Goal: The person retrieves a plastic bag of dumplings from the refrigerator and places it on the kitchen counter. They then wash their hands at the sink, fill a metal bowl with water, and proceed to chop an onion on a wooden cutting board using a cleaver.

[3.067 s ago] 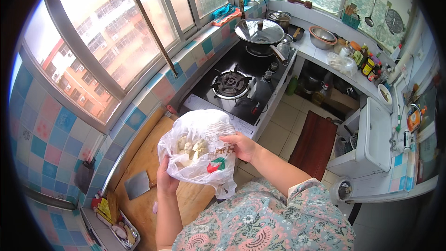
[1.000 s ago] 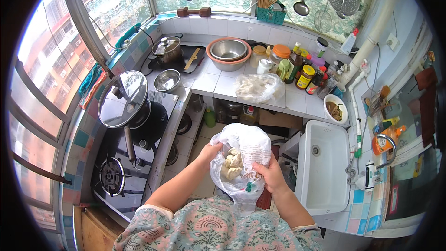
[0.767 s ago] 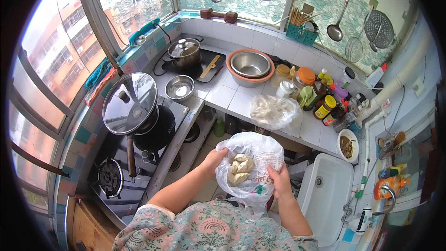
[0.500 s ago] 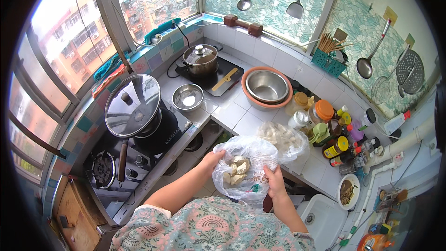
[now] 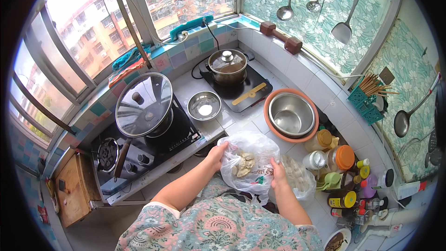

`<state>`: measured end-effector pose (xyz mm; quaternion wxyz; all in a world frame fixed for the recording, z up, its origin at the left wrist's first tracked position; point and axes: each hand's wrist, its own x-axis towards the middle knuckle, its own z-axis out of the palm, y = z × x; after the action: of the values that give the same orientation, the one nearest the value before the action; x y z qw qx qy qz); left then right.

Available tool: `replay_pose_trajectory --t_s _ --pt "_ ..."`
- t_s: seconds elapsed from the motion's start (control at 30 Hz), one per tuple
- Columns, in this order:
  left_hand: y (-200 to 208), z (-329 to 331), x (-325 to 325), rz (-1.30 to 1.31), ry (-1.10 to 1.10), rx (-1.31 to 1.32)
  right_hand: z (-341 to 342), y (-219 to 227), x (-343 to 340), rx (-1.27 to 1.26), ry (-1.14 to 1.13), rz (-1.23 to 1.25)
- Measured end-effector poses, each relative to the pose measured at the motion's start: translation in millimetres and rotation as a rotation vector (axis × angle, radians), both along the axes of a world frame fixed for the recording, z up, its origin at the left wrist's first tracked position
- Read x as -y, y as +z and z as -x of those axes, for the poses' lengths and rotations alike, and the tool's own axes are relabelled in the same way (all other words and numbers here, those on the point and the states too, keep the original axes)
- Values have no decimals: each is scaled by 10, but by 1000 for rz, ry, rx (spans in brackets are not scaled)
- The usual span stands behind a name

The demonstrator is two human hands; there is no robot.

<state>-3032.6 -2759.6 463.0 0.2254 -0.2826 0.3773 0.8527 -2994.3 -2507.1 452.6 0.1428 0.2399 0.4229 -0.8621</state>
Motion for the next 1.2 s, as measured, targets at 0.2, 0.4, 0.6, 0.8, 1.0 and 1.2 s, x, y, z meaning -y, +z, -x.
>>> replay_pose_trajectory --t_s 0.2,0.4,0.6,0.8,1.0,1.2 --pt "-100 800 48 96 -100 70 569 -422 130 44 -57 -157" --pt "-495 1545 87 168 -187 -3 900 -611 337 137 -25 -268" --pt "-879 2042 47 241 -359 -85 1080 -1059 290 288 -172 -235" --pt "-699 2352 -118 274 -393 -270 1122 -990 214 170 -229 -462" --pt "-480 1956 11 1333 -400 -791 968 -987 318 14 -85 -1129" --pt "-357 1449 170 1599 -776 -1289 931 -181 519 -778 357 -1666"
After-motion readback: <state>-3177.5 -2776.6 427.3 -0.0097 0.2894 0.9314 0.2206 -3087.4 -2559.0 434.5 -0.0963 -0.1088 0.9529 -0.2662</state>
